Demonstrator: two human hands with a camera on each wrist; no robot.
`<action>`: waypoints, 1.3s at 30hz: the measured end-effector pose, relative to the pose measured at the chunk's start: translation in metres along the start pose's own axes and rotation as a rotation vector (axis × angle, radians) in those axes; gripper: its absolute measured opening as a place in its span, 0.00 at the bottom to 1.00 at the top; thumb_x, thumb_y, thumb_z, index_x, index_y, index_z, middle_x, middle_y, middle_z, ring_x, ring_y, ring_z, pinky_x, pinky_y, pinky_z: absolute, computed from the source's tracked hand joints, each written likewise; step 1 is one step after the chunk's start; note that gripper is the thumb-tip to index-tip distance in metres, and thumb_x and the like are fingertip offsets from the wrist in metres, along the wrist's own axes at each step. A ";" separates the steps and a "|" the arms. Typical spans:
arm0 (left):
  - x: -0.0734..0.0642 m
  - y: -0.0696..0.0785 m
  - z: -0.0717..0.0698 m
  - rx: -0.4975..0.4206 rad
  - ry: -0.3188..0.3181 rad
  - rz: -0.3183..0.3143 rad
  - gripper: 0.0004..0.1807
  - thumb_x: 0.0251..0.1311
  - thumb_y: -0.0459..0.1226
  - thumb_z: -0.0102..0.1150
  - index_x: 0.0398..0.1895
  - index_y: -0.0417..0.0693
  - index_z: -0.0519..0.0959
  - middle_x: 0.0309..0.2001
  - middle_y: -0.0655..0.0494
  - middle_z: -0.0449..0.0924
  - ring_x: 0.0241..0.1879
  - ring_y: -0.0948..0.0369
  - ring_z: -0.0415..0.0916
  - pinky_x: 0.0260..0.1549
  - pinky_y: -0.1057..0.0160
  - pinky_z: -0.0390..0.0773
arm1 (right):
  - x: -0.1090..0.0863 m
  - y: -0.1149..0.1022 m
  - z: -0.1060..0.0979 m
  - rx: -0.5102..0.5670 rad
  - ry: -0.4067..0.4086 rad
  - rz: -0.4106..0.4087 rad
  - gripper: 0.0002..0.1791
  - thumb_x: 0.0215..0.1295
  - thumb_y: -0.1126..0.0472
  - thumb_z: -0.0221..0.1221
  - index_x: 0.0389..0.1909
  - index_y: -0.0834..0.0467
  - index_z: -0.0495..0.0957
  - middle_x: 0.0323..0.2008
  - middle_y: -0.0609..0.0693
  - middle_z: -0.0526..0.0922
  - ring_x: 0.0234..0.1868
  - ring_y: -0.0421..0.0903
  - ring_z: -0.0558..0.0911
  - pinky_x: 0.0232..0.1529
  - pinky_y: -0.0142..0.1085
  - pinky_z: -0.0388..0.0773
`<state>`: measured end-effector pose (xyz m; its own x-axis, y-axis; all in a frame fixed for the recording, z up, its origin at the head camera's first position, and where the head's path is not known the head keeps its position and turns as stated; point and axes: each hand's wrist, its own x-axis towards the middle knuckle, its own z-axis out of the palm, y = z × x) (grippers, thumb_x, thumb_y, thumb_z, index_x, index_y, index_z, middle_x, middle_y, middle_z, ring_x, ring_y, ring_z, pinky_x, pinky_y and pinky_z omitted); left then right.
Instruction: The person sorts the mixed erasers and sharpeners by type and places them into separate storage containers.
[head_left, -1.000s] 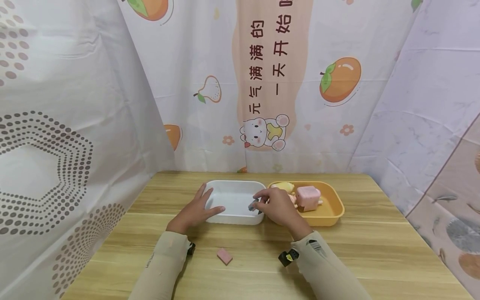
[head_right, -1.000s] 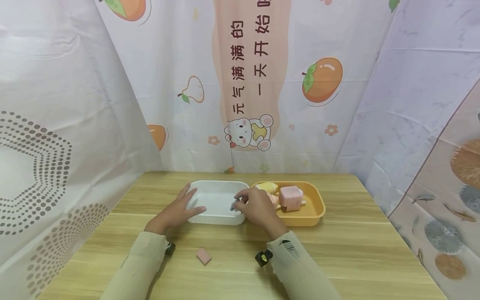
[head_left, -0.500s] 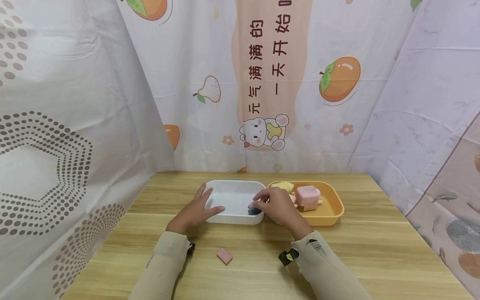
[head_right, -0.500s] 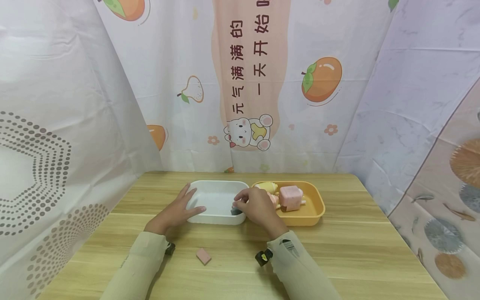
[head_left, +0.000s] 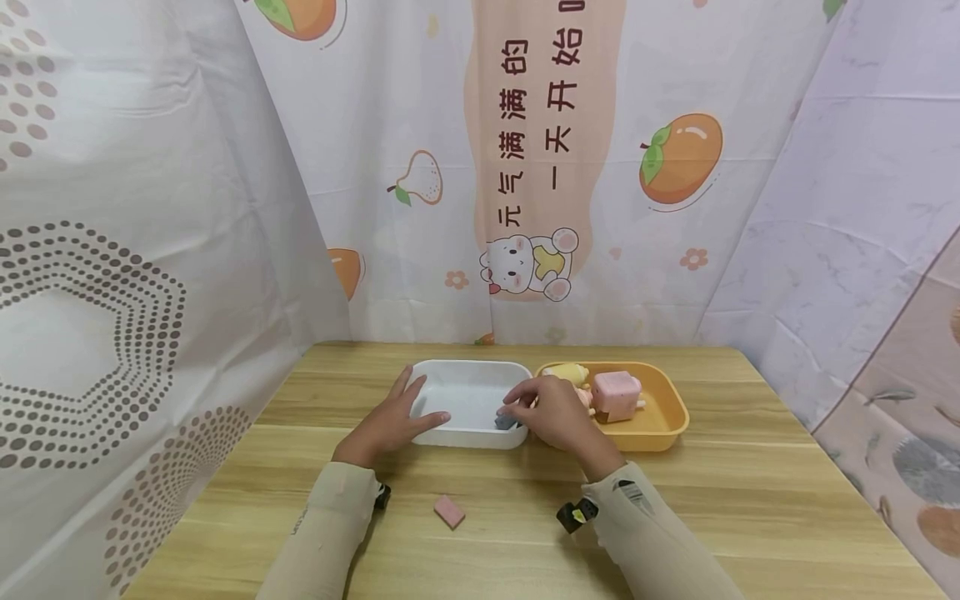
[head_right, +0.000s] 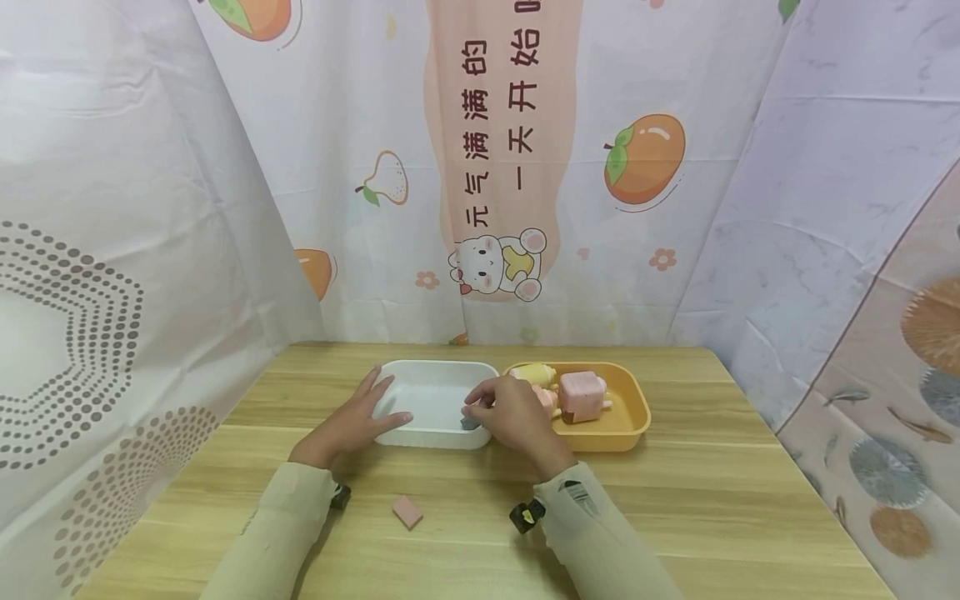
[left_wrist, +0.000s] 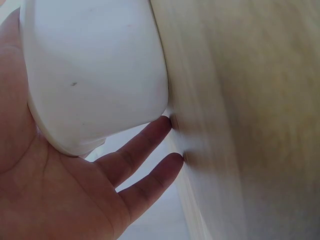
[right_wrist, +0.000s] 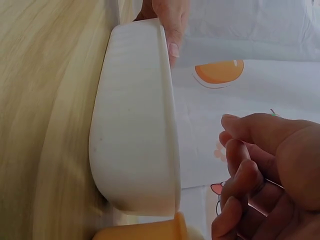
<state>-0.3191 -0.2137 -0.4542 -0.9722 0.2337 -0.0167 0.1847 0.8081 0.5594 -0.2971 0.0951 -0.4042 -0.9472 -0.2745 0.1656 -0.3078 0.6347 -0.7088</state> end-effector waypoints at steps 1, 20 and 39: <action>0.000 0.000 0.000 -0.001 0.001 0.002 0.60 0.59 0.74 0.56 0.85 0.53 0.49 0.86 0.51 0.27 0.82 0.42 0.46 0.72 0.33 0.60 | -0.001 -0.001 0.000 0.002 -0.006 -0.005 0.03 0.62 0.53 0.73 0.34 0.46 0.91 0.28 0.42 0.83 0.32 0.44 0.78 0.27 0.35 0.76; -0.002 0.003 -0.002 0.017 -0.002 -0.009 0.60 0.58 0.76 0.54 0.85 0.55 0.48 0.86 0.53 0.27 0.80 0.41 0.51 0.71 0.33 0.62 | -0.005 -0.006 0.015 -0.054 -0.135 -0.149 0.06 0.59 0.51 0.74 0.35 0.46 0.90 0.25 0.38 0.83 0.29 0.38 0.78 0.30 0.32 0.76; 0.000 0.001 -0.001 0.021 -0.015 -0.036 0.61 0.56 0.77 0.54 0.85 0.57 0.48 0.85 0.55 0.25 0.81 0.41 0.50 0.71 0.33 0.61 | -0.012 -0.011 0.034 -0.147 -0.246 -0.248 0.07 0.59 0.51 0.74 0.36 0.47 0.91 0.22 0.35 0.81 0.32 0.37 0.77 0.34 0.33 0.75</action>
<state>-0.3194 -0.2134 -0.4523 -0.9760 0.2122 -0.0488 0.1528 0.8273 0.5405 -0.2797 0.0670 -0.4220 -0.7981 -0.5867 0.1371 -0.5512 0.6192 -0.5593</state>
